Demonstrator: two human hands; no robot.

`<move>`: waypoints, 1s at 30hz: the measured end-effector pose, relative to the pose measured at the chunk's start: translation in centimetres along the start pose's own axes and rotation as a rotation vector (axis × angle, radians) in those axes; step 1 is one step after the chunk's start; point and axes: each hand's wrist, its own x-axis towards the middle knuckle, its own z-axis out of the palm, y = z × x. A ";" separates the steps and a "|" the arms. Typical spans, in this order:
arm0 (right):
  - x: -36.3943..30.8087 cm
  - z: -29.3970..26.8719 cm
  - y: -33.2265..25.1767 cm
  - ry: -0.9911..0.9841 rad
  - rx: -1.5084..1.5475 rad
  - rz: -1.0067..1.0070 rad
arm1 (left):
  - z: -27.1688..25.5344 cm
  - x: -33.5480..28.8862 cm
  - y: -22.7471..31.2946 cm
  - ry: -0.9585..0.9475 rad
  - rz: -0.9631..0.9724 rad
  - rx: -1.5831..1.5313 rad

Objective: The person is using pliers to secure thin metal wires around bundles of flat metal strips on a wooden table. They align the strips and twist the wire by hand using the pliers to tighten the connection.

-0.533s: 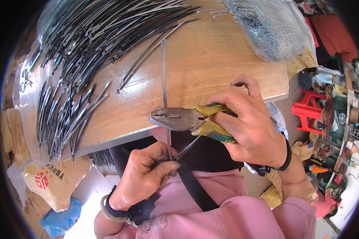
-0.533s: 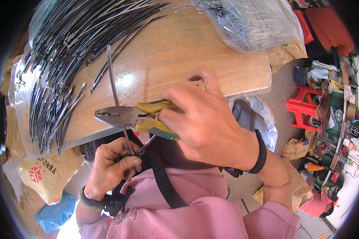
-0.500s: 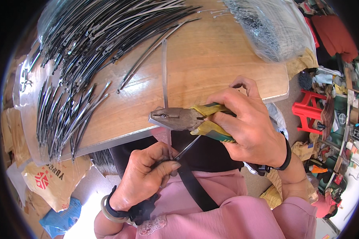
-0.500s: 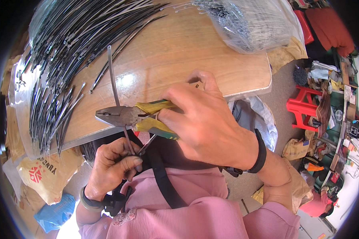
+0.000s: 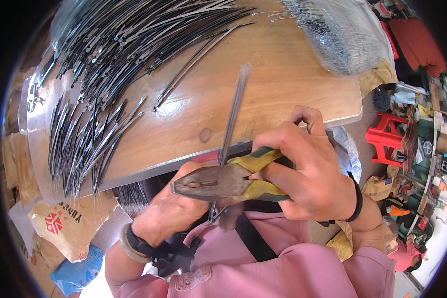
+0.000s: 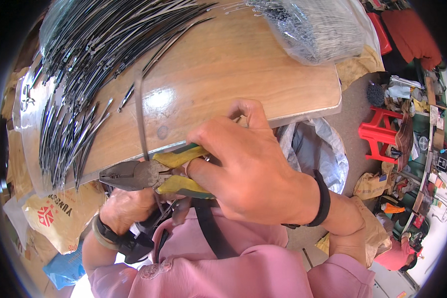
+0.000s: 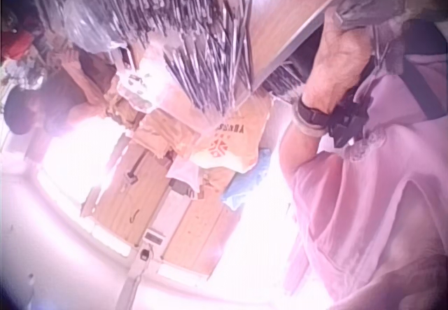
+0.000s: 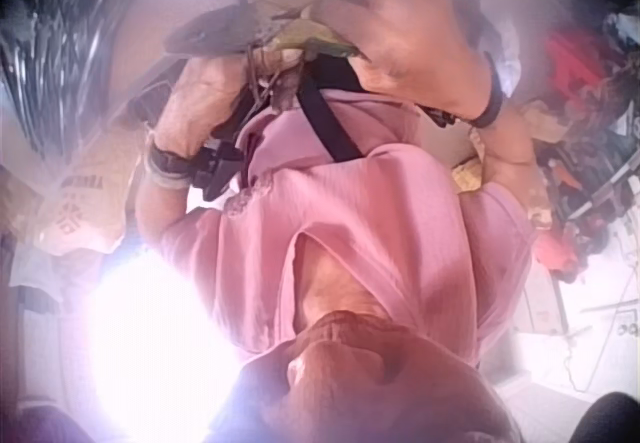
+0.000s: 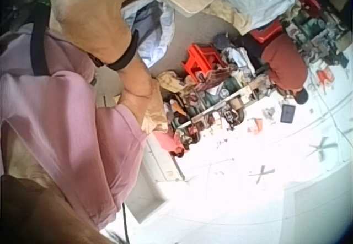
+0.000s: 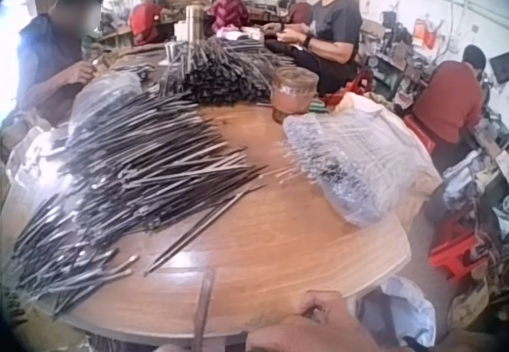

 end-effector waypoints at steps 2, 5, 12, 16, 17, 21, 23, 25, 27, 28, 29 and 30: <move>0.5 -0.2 -0.3 0.019 -0.023 0.003 | 1.0 -0.7 1.0 0.030 -0.533 -0.784; -0.1 -0.8 0.1 0.111 -0.072 0.018 | 2.0 -0.9 1.6 0.234 -0.556 -1.005; -2.8 -0.6 -0.8 -0.101 0.239 0.269 | 3.0 -2.0 2.0 0.491 -0.291 -0.844; -3.0 -0.1 -1.3 -0.144 0.411 0.384 | 3.3 -2.5 2.1 0.529 -0.176 -0.646; -2.6 -0.3 -1.4 -0.184 0.369 0.335 | 3.4 -2.5 2.0 0.537 -0.161 -0.596; -2.6 -0.3 -1.2 -0.267 0.243 0.215 | 3.6 -1.9 1.9 0.541 -0.216 -0.506; -2.8 0.8 -1.5 -0.283 0.180 0.171 | 3.9 -1.6 1.7 0.574 -0.256 -0.620; -1.5 1.0 -1.4 -0.264 0.142 0.085 | 3.7 -2.5 1.9 0.698 -0.371 -0.627; 0.3 1.1 -1.2 -0.294 0.163 0.027 | 2.6 -3.4 2.0 0.801 -0.280 -0.514; 1.5 0.7 -0.8 -0.254 0.199 -0.027 | 2.2 -3.0 1.9 0.833 -0.218 -0.405; 2.4 0.6 -0.5 -0.273 0.185 -0.029 | 1.2 -2.8 2.3 0.824 -0.225 -0.470; 3.1 0.4 -0.3 -0.293 0.172 -0.030 | 0.3 -2.7 2.6 0.814 -0.232 -0.534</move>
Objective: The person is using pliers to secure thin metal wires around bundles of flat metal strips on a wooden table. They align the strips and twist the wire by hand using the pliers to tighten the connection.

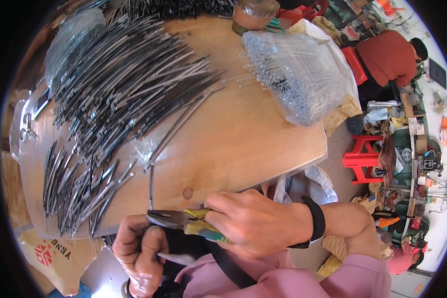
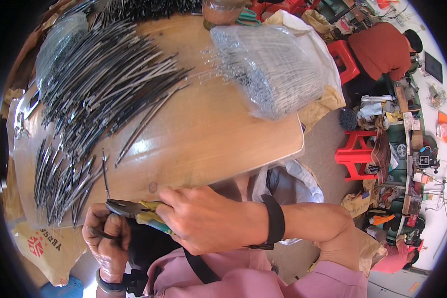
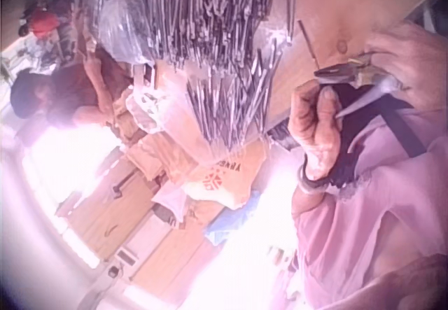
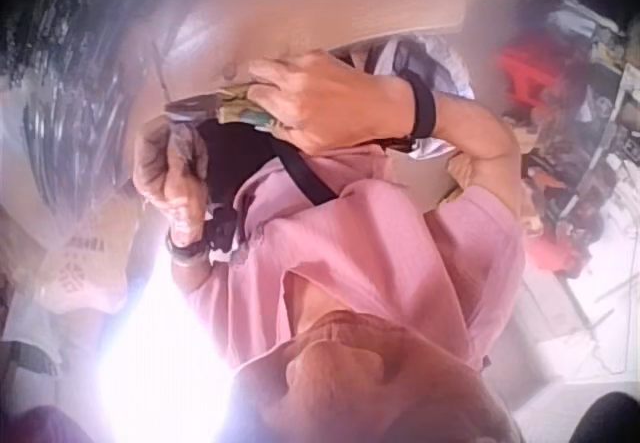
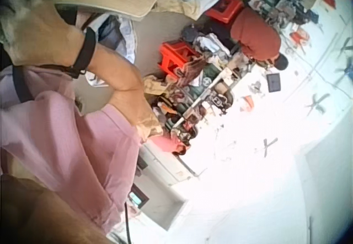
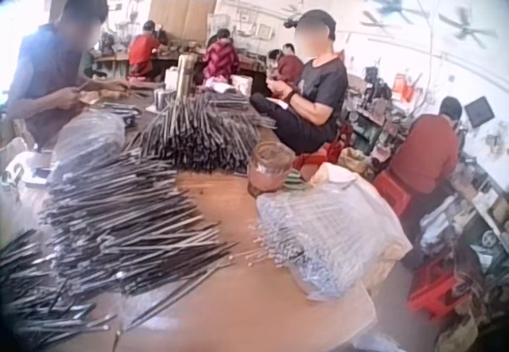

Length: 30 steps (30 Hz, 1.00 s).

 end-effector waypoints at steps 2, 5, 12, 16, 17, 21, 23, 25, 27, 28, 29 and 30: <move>0.9 -0.3 0.4 0.033 0.040 -0.010 | -0.1 0.9 -0.5 0.029 0.042 -0.047; 1.4 -0.3 0.8 0.114 0.065 -0.069 | 0.0 0.7 -0.6 0.085 0.044 -0.034; 1.7 0.8 0.1 -0.007 0.048 0.028 | -1.1 0.9 -1.3 0.050 -0.007 -0.085; 2.1 -1.2 2.1 0.016 0.069 -0.024 | -3.5 1.6 -0.2 0.122 -0.048 0.020; 2.2 -2.2 3.0 0.149 0.020 -0.028 | -5.3 1.4 -0.4 0.200 0.010 0.099; 3.8 -7.3 9.4 0.378 -0.658 -0.032 | -11.9 1.9 -0.5 0.471 0.307 0.632; 4.2 -8.8 11.3 0.298 -0.871 -0.048 | -10.6 4.2 1.4 0.375 0.688 1.209; 3.6 -9.1 12.2 0.290 -0.902 -0.073 | -8.7 4.1 2.6 0.288 0.717 1.264; 3.2 -8.6 11.3 0.322 -0.877 -0.087 | -6.7 3.3 3.6 0.187 0.620 1.130; 3.2 -8.6 10.7 0.362 -0.849 -0.097 | -5.5 3.2 3.3 0.114 0.511 0.946; 4.4 -8.4 9.9 0.434 -0.796 -0.130 | -4.1 3.3 4.1 0.068 0.476 0.919; 4.9 -8.5 9.1 0.484 -0.774 -0.139 | -3.4 4.8 3.8 -0.088 0.508 0.948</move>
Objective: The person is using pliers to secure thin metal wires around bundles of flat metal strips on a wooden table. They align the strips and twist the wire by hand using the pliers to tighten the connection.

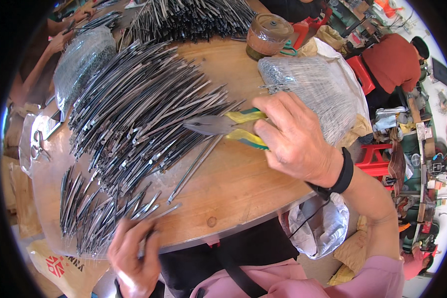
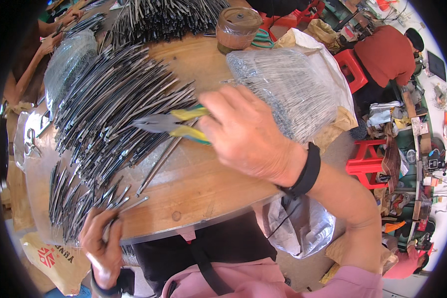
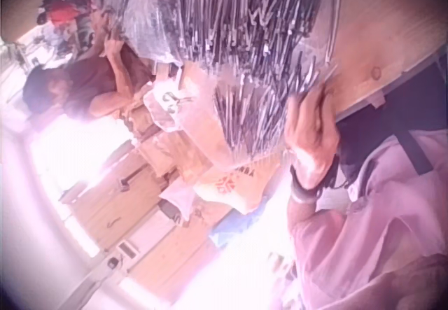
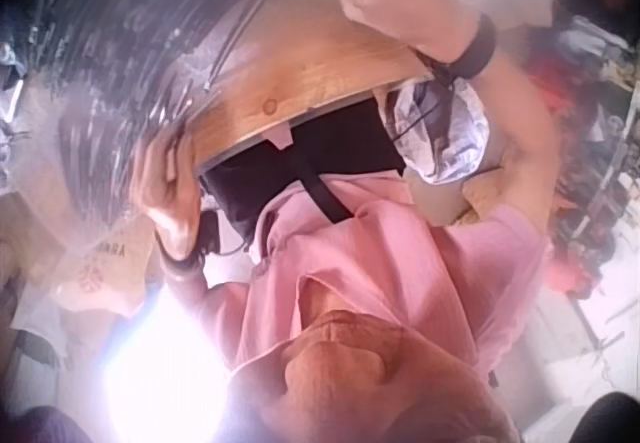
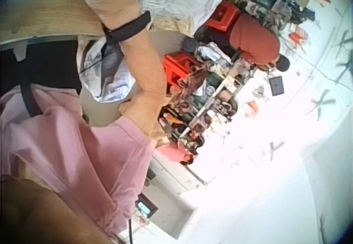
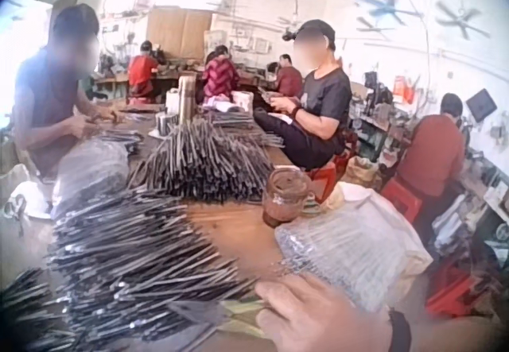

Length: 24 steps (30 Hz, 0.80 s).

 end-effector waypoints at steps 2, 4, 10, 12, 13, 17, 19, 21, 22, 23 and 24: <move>1.5 -0.7 -0.9 0.117 0.111 0.080 | 2.6 3.6 0.9 -0.051 0.130 0.056; 1.9 -1.9 -1.6 0.242 0.272 0.216 | 4.4 5.9 0.7 -0.121 0.149 0.217; -1.1 -4.9 -3.3 0.683 1.187 0.727 | 4.5 6.2 0.0 -0.063 0.182 0.345; -3.0 -4.1 -4.2 0.816 1.286 0.853 | 4.4 6.8 0.7 -0.020 0.214 0.385; -4.8 -3.9 -4.6 0.697 1.181 0.926 | 4.9 7.3 0.7 0.043 0.308 0.364; -9.5 -4.6 -5.1 0.336 0.900 0.959 | 4.1 3.8 -0.7 0.129 0.114 0.045; -10.3 -4.8 -5.5 0.216 0.838 0.983 | 4.4 1.4 -0.5 0.051 -0.414 -0.545; -11.0 -4.9 -5.4 0.237 0.904 1.008 | 4.5 -0.3 0.6 0.025 -0.757 -0.966; -11.0 -5.1 -5.4 0.286 1.039 1.034 | 4.5 -1.2 1.4 0.041 -0.832 -1.154; -11.1 -5.3 -5.5 0.342 1.174 1.063 | 4.3 -2.2 2.1 0.056 -0.857 -1.330; -11.1 -5.4 -5.6 0.401 1.304 1.092 | 4.1 -2.9 2.7 0.076 -0.877 -1.505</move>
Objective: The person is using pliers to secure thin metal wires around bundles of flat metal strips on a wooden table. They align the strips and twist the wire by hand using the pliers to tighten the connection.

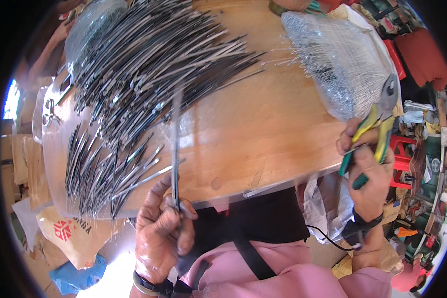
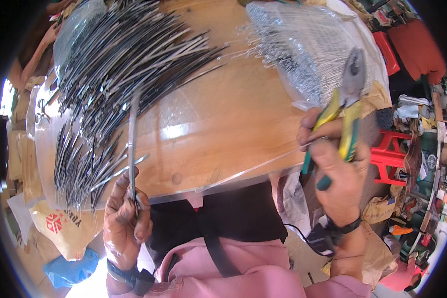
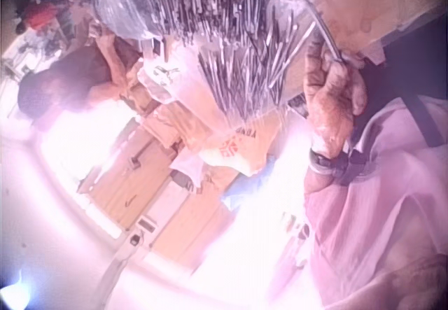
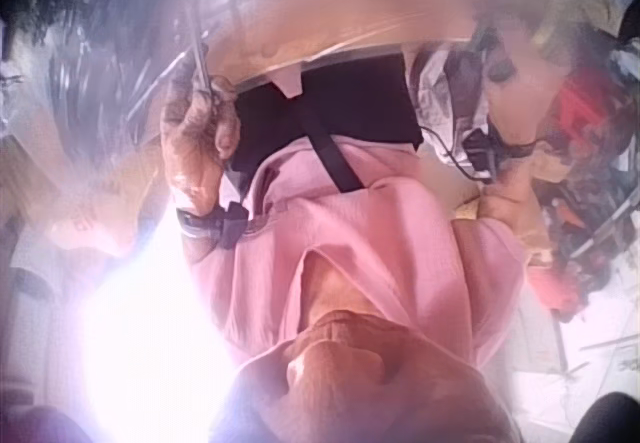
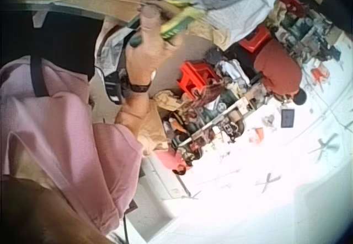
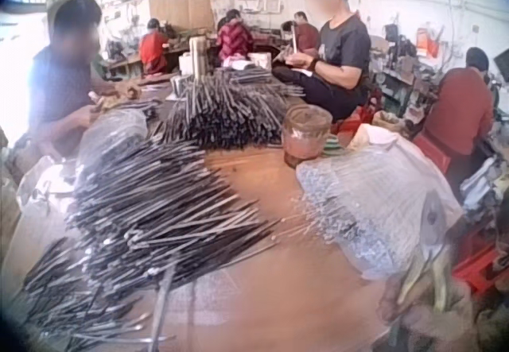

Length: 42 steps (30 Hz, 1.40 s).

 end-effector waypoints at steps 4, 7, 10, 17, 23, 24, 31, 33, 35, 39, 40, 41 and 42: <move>-0.1 0.9 0.1 0.031 0.311 0.108 | 0.4 0.0 -1.2 -0.267 -0.104 -0.126; -0.8 2.5 -0.6 0.067 0.420 0.105 | 0.6 0.4 -1.8 -0.362 -0.201 -0.085; -1.2 3.4 -0.7 -0.015 0.330 0.028 | -0.2 -0.5 -2.3 -0.300 -0.073 0.092; -2.5 5.7 -0.3 -0.216 -0.052 -0.047 | -1.5 -1.8 -3.1 -0.251 0.096 0.532; -2.7 5.7 0.1 -0.172 -0.065 -0.150 | -3.3 -0.1 -2.7 -0.127 0.020 0.449; -2.6 5.7 -0.1 -0.145 -0.015 -0.129 | -3.4 -0.2 -2.8 -0.135 0.043 0.464; -2.1 5.5 1.1 -0.213 0.020 -0.107 | -2.4 -1.2 -3.0 -0.240 0.045 0.601; -2.4 5.1 1.1 -0.229 -0.059 -0.053 | -2.3 -0.7 -3.1 -0.195 -0.026 0.553; -2.1 5.0 1.6 -0.202 -0.028 -0.117 | -2.6 0.0 -3.0 -0.173 -0.069 0.532; -1.3 4.9 0.9 -0.113 0.042 -0.036 | -3.1 0.7 -3.6 -0.177 -0.043 0.485; -1.3 4.8 1.1 -0.120 0.034 -0.036 | -2.9 0.5 -3.6 -0.182 -0.056 0.489; -1.2 4.6 1.2 -0.126 0.022 -0.036 | -2.6 0.4 -3.7 -0.189 -0.068 0.490; -1.3 4.5 1.7 -0.148 -0.010 -0.056 | -2.3 0.3 -3.8 -0.213 -0.051 0.506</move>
